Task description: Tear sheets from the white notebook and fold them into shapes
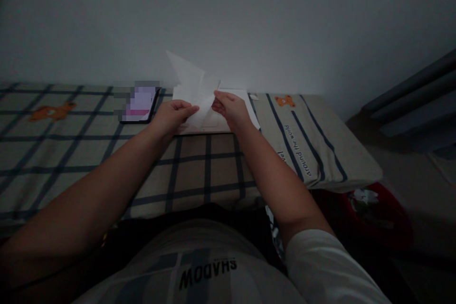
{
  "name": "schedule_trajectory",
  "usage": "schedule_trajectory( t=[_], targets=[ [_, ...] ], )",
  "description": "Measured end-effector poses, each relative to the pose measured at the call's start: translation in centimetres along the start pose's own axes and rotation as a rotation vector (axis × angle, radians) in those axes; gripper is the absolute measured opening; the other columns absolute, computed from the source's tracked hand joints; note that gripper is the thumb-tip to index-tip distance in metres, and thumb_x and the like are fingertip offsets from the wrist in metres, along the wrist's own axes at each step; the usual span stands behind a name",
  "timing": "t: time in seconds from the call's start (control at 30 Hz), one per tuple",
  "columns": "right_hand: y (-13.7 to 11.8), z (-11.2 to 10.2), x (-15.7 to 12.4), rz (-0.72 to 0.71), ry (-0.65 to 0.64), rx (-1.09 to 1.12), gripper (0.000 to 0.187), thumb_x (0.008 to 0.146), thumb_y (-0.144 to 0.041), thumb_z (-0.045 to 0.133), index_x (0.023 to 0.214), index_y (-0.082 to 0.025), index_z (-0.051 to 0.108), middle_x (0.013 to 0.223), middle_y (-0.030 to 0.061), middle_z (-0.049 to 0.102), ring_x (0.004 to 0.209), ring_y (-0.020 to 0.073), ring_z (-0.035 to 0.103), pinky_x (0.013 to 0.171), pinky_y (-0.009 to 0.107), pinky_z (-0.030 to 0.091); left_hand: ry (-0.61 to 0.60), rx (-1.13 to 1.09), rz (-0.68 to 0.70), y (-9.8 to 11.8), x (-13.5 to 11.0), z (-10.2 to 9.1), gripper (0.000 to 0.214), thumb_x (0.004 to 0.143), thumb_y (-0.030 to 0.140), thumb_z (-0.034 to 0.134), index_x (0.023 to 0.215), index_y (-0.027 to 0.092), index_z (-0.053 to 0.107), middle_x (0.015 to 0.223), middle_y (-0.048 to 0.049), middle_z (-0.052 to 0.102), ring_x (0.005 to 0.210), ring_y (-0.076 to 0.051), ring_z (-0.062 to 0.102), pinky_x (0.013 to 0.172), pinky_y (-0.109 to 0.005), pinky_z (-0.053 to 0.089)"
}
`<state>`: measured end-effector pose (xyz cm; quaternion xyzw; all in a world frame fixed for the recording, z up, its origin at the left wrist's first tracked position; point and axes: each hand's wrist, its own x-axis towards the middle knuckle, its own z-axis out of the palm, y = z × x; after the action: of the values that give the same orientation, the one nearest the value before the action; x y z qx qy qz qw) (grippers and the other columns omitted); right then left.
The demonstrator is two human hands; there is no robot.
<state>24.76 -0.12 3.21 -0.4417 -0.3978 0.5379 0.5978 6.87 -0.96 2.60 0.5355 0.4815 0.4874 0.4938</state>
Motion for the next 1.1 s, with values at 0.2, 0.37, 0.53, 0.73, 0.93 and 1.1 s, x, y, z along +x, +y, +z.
schedule_trajectory(
  t=[0.2,0.37,0.53,0.73,0.93,1.1],
  targets=[
    [0.1,-0.3,0.3,-0.05,0.013,-0.011,0.028,0.071,-0.04,0.085,0.075,-0.023,0.063,0.069,-0.002,0.064,0.072,0.0122,0.063,0.078,0.029,0.059,-0.016,0.017,0.003,-0.5,0.3,0.0,0.026,0.064,0.035,0.081,0.067,0.018,0.062,0.054,0.0045,0.051,0.048,-0.007,0.04,0.045,-0.021,0.029],
    [0.0,-0.5,0.4,-0.064,0.012,-0.046,0.032,0.071,-0.045,0.083,0.076,-0.023,0.06,0.071,-0.0017,0.064,0.076,0.0133,0.065,0.078,0.029,0.058,-0.016,0.02,-0.014,-0.3,0.1,0.0,0.026,0.063,0.034,0.082,0.067,0.018,0.062,0.053,0.0049,0.051,0.046,-0.007,0.039,0.045,-0.021,0.028],
    [-0.1,-0.8,0.6,-0.051,0.038,-0.017,0.029,0.072,-0.039,0.084,0.076,-0.023,0.06,0.072,-0.0023,0.064,0.074,0.0119,0.064,0.079,0.027,0.057,-0.019,0.033,-0.033,-0.1,0.0,0.0,0.026,0.063,0.033,0.082,0.067,0.018,0.062,0.054,0.0045,0.052,0.047,-0.007,0.041,0.045,-0.021,0.029],
    [-0.1,-0.5,0.5,-0.051,0.087,-0.003,0.027,0.077,-0.04,0.079,0.077,-0.023,0.059,0.071,-0.0016,0.064,0.072,0.0128,0.064,0.076,0.028,0.058,-0.037,0.037,-0.047,-0.5,0.2,-0.1,0.026,0.063,0.034,0.083,0.068,0.019,0.061,0.054,0.0047,0.052,0.045,-0.007,0.039,0.044,-0.021,0.025],
    [-0.1,-0.8,0.7,-0.084,0.079,-0.055,0.035,0.073,-0.049,0.081,0.078,-0.024,0.057,0.071,-0.0007,0.063,0.077,0.015,0.065,0.076,0.03,0.057,-0.024,0.052,-0.049,-0.9,0.4,-0.1,0.03,0.06,0.035,0.084,0.07,0.018,0.062,0.056,0.0039,0.054,0.046,-0.008,0.042,0.044,-0.021,0.027],
    [0.4,-1.0,1.1,-0.119,0.076,-0.052,0.033,0.073,-0.049,0.079,0.079,-0.024,0.057,0.074,-0.0009,0.064,0.078,0.0143,0.064,0.076,0.03,0.056,-0.036,0.052,-0.053,-0.8,0.2,-0.1,0.029,0.061,0.035,0.084,0.07,0.019,0.063,0.055,0.0039,0.052,0.045,-0.007,0.039,0.043,-0.021,0.024]
  ],
)
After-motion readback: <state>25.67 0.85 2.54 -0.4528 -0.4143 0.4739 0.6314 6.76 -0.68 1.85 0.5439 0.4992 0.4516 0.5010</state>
